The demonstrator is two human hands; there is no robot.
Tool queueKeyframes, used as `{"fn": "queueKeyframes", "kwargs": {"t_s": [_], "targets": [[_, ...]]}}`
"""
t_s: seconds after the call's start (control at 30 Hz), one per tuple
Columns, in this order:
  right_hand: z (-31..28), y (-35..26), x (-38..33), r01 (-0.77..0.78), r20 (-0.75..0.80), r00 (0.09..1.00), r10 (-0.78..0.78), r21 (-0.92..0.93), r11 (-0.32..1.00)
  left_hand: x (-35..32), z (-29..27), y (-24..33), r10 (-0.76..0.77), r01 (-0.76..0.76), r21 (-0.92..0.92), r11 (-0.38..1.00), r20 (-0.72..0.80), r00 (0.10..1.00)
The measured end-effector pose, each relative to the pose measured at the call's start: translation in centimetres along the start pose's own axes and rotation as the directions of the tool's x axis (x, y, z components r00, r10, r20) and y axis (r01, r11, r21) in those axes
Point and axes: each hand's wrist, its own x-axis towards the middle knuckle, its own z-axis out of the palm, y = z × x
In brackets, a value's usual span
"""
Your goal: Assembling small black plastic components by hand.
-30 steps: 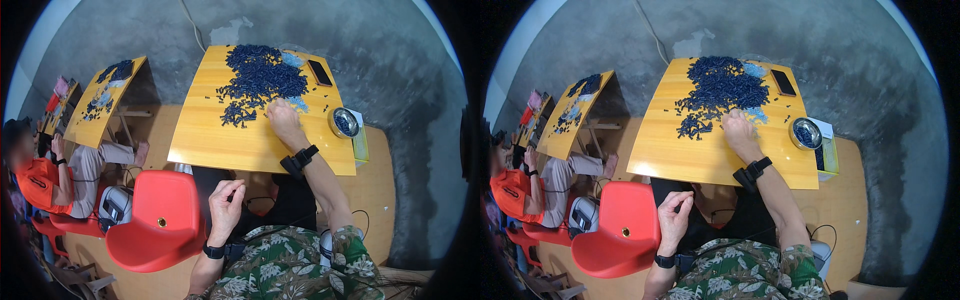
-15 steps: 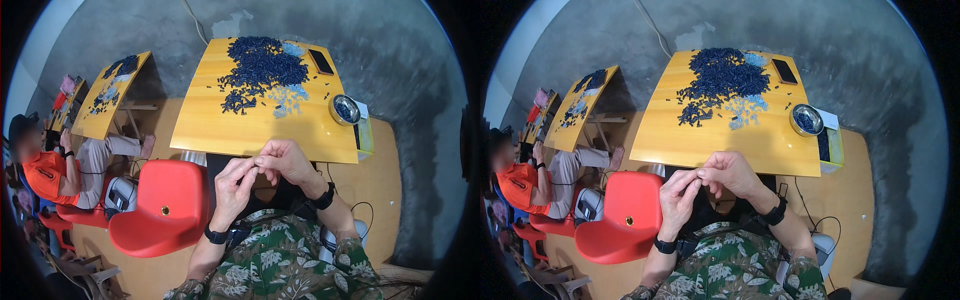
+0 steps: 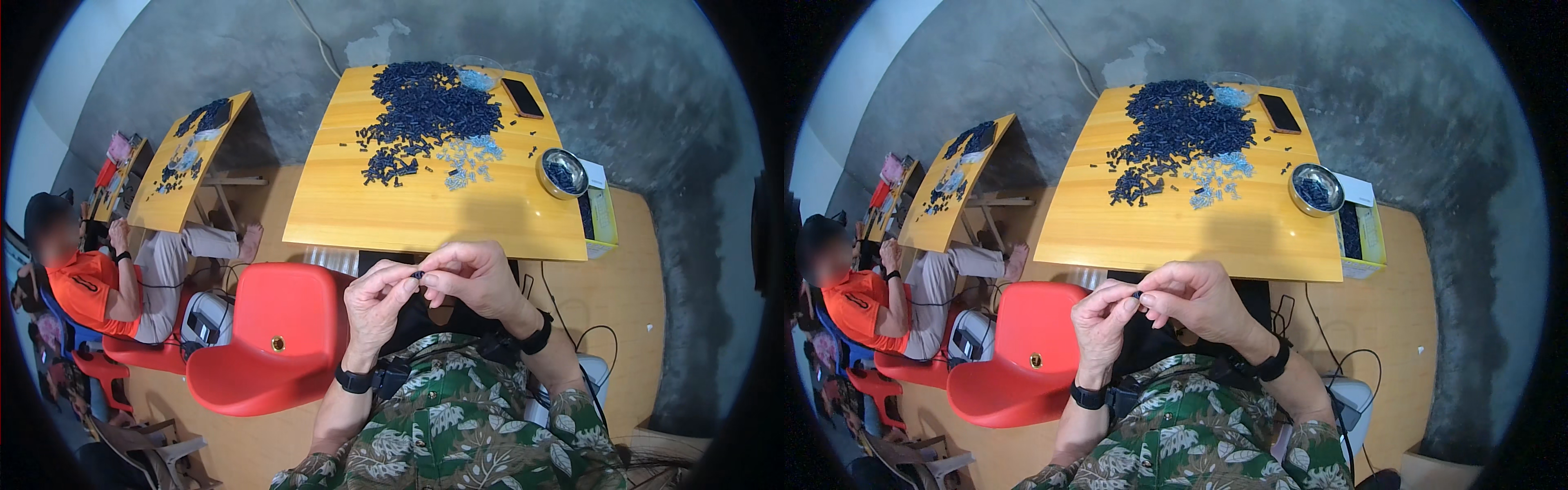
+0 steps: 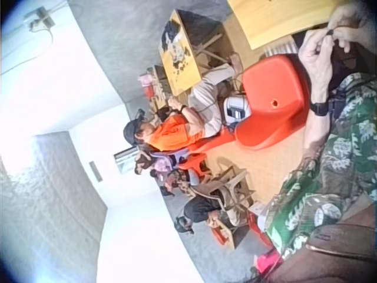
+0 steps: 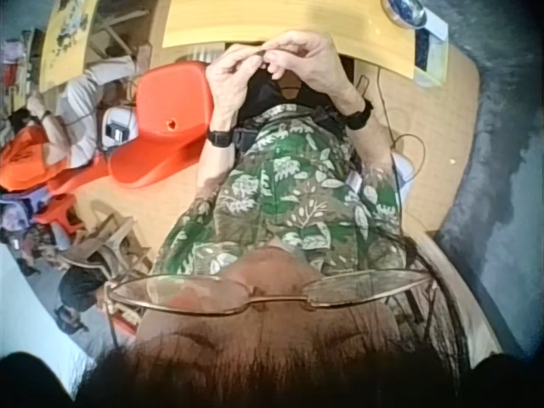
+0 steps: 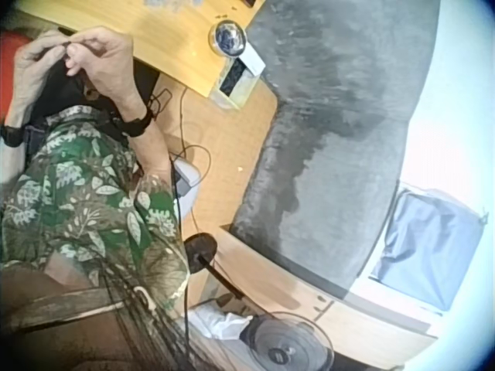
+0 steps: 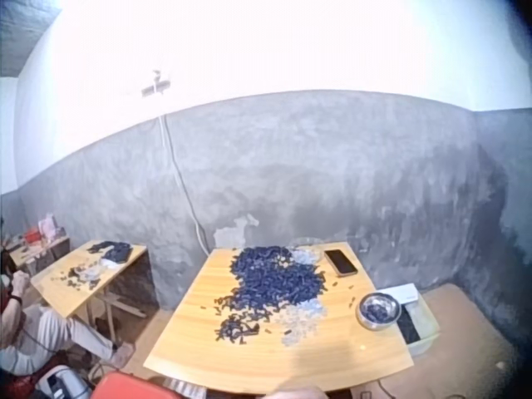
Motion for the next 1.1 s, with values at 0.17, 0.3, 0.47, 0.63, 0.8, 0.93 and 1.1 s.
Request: {"fn": "queueKeyframes", "kwargs": {"t_s": [0.17, 0.3, 0.47, 0.63, 0.8, 0.93, 1.1], "targets": [[0.6, -0.6, -0.1, -0.035, -0.068, 0.997, 0.025, -0.165, 0.986, 0.1, -0.2, 0.8, 0.007, -0.014, 0.179, 0.984, 0.039, 0.999], [0.0, -0.2, 0.3, 0.032, -0.034, 0.998, -0.045, -0.32, 0.947, 0.6, -0.3, 0.8, -0.009, -0.011, 0.258, 0.966, 0.077, 0.997], [-1.6, 0.5, 1.1, 0.142, 0.084, 0.99, -0.117, -0.435, 0.889, 0.8, -0.3, -0.2, -0.037, 0.005, 0.295, 0.955, 0.1, 0.994], [-8.0, 3.5, 3.1, -0.076, -0.315, 0.936, -0.156, -0.617, 0.784, 0.2, -0.6, -1.0, -0.077, 0.071, 0.144, 0.987, 0.038, 0.996], [-15.9, 4.8, 5.3, -0.208, -0.419, 0.785, -0.457, -0.872, 0.442, 0.1, -0.7, -1.4, -0.065, 0.061, 0.129, 0.99, 0.02, 0.998], [-16.9, 4.8, 6.9, -0.176, -0.376, 0.81, -0.45, -0.888, 0.425, -0.1, -1.0, -1.6, -0.061, 0.059, 0.129, 0.99, 0.016, 0.998], [-17.6, 5.1, 7.6, -0.184, -0.342, 0.833, -0.435, -0.913, 0.365, -0.1, -0.6, -1.3, -0.085, 0.088, 0.082, 0.993, -0.036, 0.996]]}}
